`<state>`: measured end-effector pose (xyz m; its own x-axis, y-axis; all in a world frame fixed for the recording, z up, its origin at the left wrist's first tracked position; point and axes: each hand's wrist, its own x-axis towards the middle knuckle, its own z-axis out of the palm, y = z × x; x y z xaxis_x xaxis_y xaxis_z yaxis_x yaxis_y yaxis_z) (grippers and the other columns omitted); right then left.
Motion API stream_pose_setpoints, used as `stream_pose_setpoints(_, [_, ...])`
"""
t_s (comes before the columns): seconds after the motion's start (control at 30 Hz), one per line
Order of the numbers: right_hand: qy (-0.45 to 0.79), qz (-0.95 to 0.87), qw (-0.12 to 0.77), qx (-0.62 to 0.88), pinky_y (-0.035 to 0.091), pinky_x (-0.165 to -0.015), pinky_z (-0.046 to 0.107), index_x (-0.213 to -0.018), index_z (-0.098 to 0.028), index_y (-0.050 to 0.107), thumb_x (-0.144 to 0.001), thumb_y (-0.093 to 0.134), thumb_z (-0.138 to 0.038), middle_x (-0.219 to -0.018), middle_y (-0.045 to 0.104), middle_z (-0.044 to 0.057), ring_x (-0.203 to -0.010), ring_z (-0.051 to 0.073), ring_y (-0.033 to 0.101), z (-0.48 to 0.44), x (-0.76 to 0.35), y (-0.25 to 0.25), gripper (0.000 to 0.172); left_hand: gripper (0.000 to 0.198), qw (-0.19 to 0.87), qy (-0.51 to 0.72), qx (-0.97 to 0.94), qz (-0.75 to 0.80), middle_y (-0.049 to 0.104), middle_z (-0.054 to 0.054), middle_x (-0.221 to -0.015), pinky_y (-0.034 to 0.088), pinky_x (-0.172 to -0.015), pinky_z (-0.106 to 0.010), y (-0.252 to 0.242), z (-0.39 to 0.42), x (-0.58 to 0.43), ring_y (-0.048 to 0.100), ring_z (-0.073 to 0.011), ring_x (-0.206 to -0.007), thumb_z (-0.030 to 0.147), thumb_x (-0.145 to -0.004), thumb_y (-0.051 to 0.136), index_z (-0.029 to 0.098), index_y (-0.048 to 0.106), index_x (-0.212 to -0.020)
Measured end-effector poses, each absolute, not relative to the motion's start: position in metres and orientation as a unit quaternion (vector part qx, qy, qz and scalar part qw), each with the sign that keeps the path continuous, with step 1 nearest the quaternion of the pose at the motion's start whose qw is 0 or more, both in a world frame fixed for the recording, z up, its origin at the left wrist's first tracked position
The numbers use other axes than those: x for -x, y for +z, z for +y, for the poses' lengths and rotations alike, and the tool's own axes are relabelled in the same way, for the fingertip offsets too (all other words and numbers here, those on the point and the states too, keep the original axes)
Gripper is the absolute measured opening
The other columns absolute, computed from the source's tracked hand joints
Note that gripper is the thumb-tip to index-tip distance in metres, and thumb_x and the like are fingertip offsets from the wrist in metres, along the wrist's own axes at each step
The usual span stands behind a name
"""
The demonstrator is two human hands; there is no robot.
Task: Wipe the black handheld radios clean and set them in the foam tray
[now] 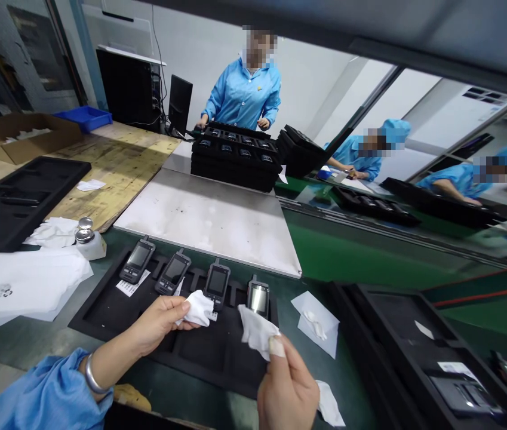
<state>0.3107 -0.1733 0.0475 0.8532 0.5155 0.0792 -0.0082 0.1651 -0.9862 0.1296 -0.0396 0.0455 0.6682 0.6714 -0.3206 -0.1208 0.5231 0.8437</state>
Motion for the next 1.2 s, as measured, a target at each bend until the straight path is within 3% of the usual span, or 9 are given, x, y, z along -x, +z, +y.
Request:
stream_pose_setpoints(0.1, [0.033, -0.465, 0.576, 0.672, 0.049, -0.090, 0.042, -0.100, -0.024, 0.074, -0.087, 0.066, -0.025, -0.108, 0.069, 0.007, -0.098, 0.025, 0.062, -0.163, -0.282, 0.065, 0.015, 0.054, 0.838, 0.238, -0.385, 0.304, 0.073, -0.012, -0.081, 0.046, -0.067, -0.024, 0.047, -0.047, -0.134, 0.064, -0.0158, -0.071, 0.061, -0.070, 0.076, 0.010, 0.075, -0.086])
stream_pose_setpoints(0.2, [0.015, -0.670, 0.431, 0.604, 0.048, -0.092, 0.046, -0.112, -0.026, 0.069, -0.089, 0.060, -0.022, -0.110, 0.067, 0.008, -0.100, 0.026, 0.061, -0.152, -0.263, 0.071, 0.025, 0.052, 0.860, 0.249, -0.331, 0.297, 0.070, -0.007, -0.074, 0.044, -0.059, -0.020, 0.048, -0.050, -0.133, 0.059, -0.0117, -0.062, 0.061, -0.071, 0.076, 0.010, 0.073, -0.083])
stream_pose_setpoints(0.4, [-0.009, -0.670, 0.432, 0.604, 0.050, -0.087, 0.042, -0.117, -0.026, 0.064, -0.092, 0.057, -0.017, -0.114, 0.061, 0.009, -0.105, 0.024, 0.058, -0.158, -0.287, 0.064, 0.028, 0.071, 0.876, 0.208, -0.302, 0.312, 0.072, -0.016, -0.088, 0.053, -0.063, -0.026, 0.054, -0.041, -0.121, 0.068, -0.0205, -0.074, 0.072, -0.065, 0.074, 0.006, 0.073, -0.093])
stream_pose_setpoints(0.6, [-0.020, -0.736, 0.377, 0.562, 0.044, -0.094, 0.049, -0.115, -0.028, 0.063, -0.092, 0.054, -0.014, -0.106, 0.065, 0.007, -0.097, 0.023, 0.059, -0.149, -0.270, 0.072, 0.028, 0.060, 0.886, 0.219, -0.296, 0.281, 0.068, -0.008, -0.074, 0.050, -0.058, -0.023, 0.051, -0.045, -0.122, 0.061, -0.0138, -0.063, 0.065, -0.069, 0.076, 0.008, 0.073, -0.086])
stream_pose_setpoints(0.7, [-0.040, -0.753, 0.298, 0.586, 0.033, -0.101, 0.059, -0.116, -0.028, 0.064, -0.092, 0.060, -0.034, -0.111, 0.066, 0.008, -0.098, 0.028, 0.058, -0.140, -0.259, 0.078, 0.025, 0.051, 0.887, 0.213, -0.309, 0.268, 0.063, -0.004, -0.066, 0.042, -0.054, -0.019, 0.051, -0.046, -0.121, 0.055, -0.0098, -0.056, 0.057, -0.071, 0.078, 0.008, 0.072, -0.082])
stream_pose_setpoints(0.77, [-0.014, -0.773, 0.259, 0.579, 0.026, -0.105, 0.064, -0.120, -0.028, 0.063, -0.087, 0.064, -0.050, -0.117, 0.064, 0.009, -0.101, 0.032, 0.057, -0.138, -0.260, 0.080, 0.040, 0.044, 0.888, 0.204, -0.313, 0.268, 0.063, -0.004, -0.065, 0.040, -0.054, -0.019, 0.051, -0.045, -0.119, 0.054, -0.0092, -0.055, 0.048, -0.070, 0.082, 0.008, 0.072, -0.084])
stream_pose_setpoints(0.83, [0.026, -0.783, 0.268, 0.560, 0.023, -0.107, 0.064, -0.126, -0.028, 0.059, -0.087, 0.062, -0.054, -0.121, 0.063, 0.010, -0.104, 0.032, 0.058, -0.141, -0.268, 0.081, 0.047, 0.041, 0.890, 0.200, -0.308, 0.272, 0.065, -0.005, -0.067, 0.040, -0.055, -0.020, 0.051, -0.042, -0.115, 0.056, -0.0101, -0.055, 0.040, -0.065, 0.085, 0.008, 0.073, -0.086])
stream_pose_setpoints(0.97, [0.018, -0.749, 0.347, 0.565, 0.028, -0.107, 0.057, -0.127, -0.029, 0.058, -0.093, 0.058, -0.033, -0.119, 0.062, 0.009, -0.106, 0.028, 0.059, -0.149, -0.289, 0.079, 0.034, 0.040, 0.891, 0.202, -0.291, 0.284, 0.070, -0.009, -0.074, 0.043, -0.059, -0.022, 0.048, -0.035, -0.110, 0.062, -0.0148, -0.060, 0.036, -0.062, 0.086, 0.006, 0.074, -0.086])
stream_pose_setpoints(1.2, [-0.077, -0.804, 0.262, 0.527, 0.024, -0.107, 0.060, -0.108, -0.030, 0.068, -0.086, 0.059, -0.014, -0.110, 0.065, 0.006, -0.104, 0.025, 0.056, -0.139, -0.290, 0.074, 0.028, 0.041, 0.897, 0.187, -0.280, 0.287, 0.069, -0.008, -0.071, 0.044, -0.057, -0.022, 0.049, -0.030, -0.109, 0.059, -0.0121, -0.056, 0.040, -0.061, 0.087, 0.007, 0.074, -0.084])
